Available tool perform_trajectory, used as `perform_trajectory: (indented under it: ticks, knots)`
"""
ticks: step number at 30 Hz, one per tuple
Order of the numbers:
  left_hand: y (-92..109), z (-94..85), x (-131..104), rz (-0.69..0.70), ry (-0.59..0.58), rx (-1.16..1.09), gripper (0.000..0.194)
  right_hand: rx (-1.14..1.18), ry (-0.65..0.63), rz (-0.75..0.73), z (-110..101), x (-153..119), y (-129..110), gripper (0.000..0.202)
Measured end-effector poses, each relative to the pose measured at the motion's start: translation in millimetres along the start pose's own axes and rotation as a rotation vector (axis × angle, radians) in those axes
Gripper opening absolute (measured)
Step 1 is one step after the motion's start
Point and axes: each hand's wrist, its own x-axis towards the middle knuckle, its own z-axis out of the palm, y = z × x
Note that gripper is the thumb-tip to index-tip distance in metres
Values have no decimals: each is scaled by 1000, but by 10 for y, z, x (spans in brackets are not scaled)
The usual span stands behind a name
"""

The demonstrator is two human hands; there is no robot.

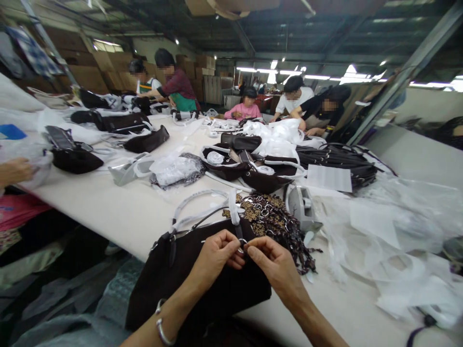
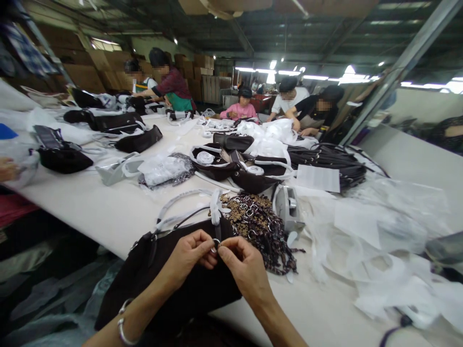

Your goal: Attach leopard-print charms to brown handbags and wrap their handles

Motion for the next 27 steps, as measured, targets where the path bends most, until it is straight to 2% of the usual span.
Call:
perform_trajectory:
  ticks: [3, 6, 8, 10, 12, 14, 17, 21, 27]
  knots:
    - [-27, 75, -83, 30, 35, -48, 36, -79, -5, -4, 18, 11, 24, 26]
    - [15, 22, -92, 36, -38, 8, 34, -28, -18, -32, -14, 34, -17, 26]
    - [66, -86, -5, 59, -59, 167, 32, 38, 7, -5, -34, 55, -97, 28]
    - [108, -206, 152, 132, 2, 425, 23, 112, 26, 43, -28, 80, -206, 31]
    - [128, -287, 346, 221, 88, 680, 16, 221, -7, 70, 19, 112, -309, 33]
    - [132, -311, 541, 269, 117, 795, 17, 327, -77, 106, 97, 153, -371, 33]
    - [137, -280, 769, 268, 107, 749, 12, 375, -120, 197, 222, 236, -362, 34]
    - [151, -277, 909, 252, 82, 595, 12, 377, -81, 258, 295, 347, -264, 29]
    - [19, -364, 983, 148, 1, 220, 27, 258, 17, 151, 252, 481, -73, 27]
